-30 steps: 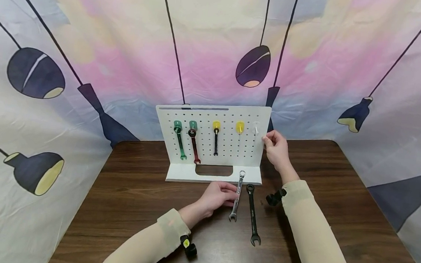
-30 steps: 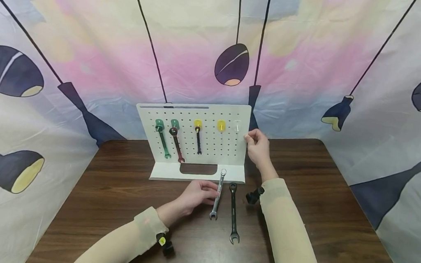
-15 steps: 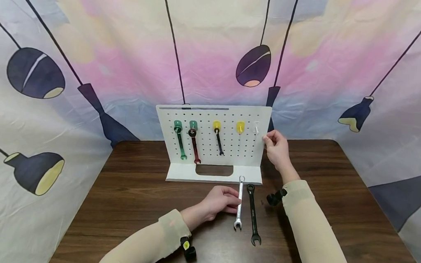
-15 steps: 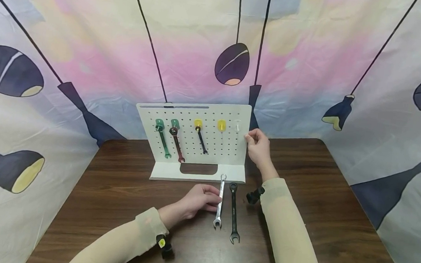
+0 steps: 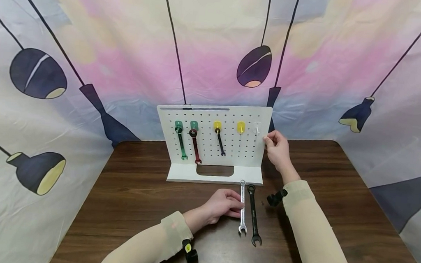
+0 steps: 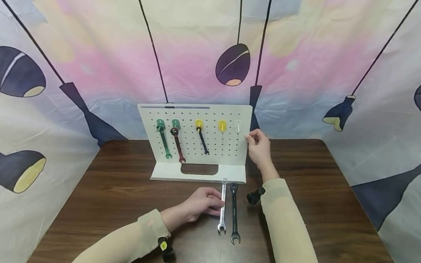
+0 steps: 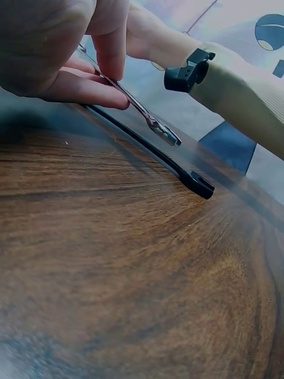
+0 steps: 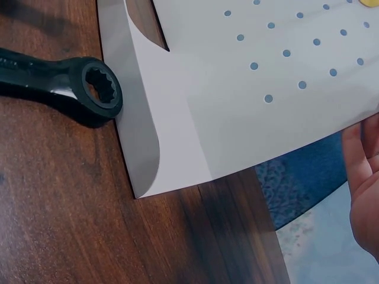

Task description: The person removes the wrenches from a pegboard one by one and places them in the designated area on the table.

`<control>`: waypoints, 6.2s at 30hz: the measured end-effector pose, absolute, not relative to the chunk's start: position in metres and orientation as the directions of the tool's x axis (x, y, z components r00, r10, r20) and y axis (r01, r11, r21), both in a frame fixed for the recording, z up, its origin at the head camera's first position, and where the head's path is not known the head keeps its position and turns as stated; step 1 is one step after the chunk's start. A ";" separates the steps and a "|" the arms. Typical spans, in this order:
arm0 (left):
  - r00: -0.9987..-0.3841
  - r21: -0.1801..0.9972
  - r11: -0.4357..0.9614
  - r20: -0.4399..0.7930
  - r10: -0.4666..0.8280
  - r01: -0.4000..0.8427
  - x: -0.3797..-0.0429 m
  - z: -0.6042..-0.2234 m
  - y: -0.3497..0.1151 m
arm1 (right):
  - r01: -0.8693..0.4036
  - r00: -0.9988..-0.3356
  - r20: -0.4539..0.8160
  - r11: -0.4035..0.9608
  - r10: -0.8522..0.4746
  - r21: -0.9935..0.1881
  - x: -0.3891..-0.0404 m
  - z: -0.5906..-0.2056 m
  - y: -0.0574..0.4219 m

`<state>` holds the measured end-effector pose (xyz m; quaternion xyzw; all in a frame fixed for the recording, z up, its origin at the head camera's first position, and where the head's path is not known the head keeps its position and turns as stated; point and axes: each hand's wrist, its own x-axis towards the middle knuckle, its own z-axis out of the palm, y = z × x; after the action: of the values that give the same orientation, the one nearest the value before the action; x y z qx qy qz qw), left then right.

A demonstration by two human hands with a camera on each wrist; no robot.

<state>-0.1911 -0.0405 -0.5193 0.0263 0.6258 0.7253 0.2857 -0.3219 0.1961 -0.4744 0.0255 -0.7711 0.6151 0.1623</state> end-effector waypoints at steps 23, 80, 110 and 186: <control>-0.836 0.918 -0.014 -0.355 0.419 -0.397 -0.187 -0.521 -0.034 | -0.224 -0.951 0.268 0.251 0.154 -0.942 -0.322 -0.473 0.195; -0.856 0.917 0.267 -0.378 0.353 -0.295 -0.186 -0.517 -0.024 | -0.223 -0.952 0.267 0.259 0.148 -0.940 -0.325 -0.476 0.198; -0.846 0.925 0.205 -0.375 0.378 -0.318 -0.188 -0.518 -0.027 | -0.242 -0.946 0.288 0.269 0.148 -0.932 -0.324 -0.476 0.198; -0.956 0.959 0.099 0.275 -0.098 0.266 -0.290 -0.470 -0.072 | -0.259 -0.942 0.301 0.251 0.147 -0.933 -0.321 -0.474 0.198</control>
<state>-0.2904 -0.0723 -0.4705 0.0576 0.7286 0.6688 -0.1362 -0.3210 0.1984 -0.4738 0.0364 -0.7731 0.6111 0.1662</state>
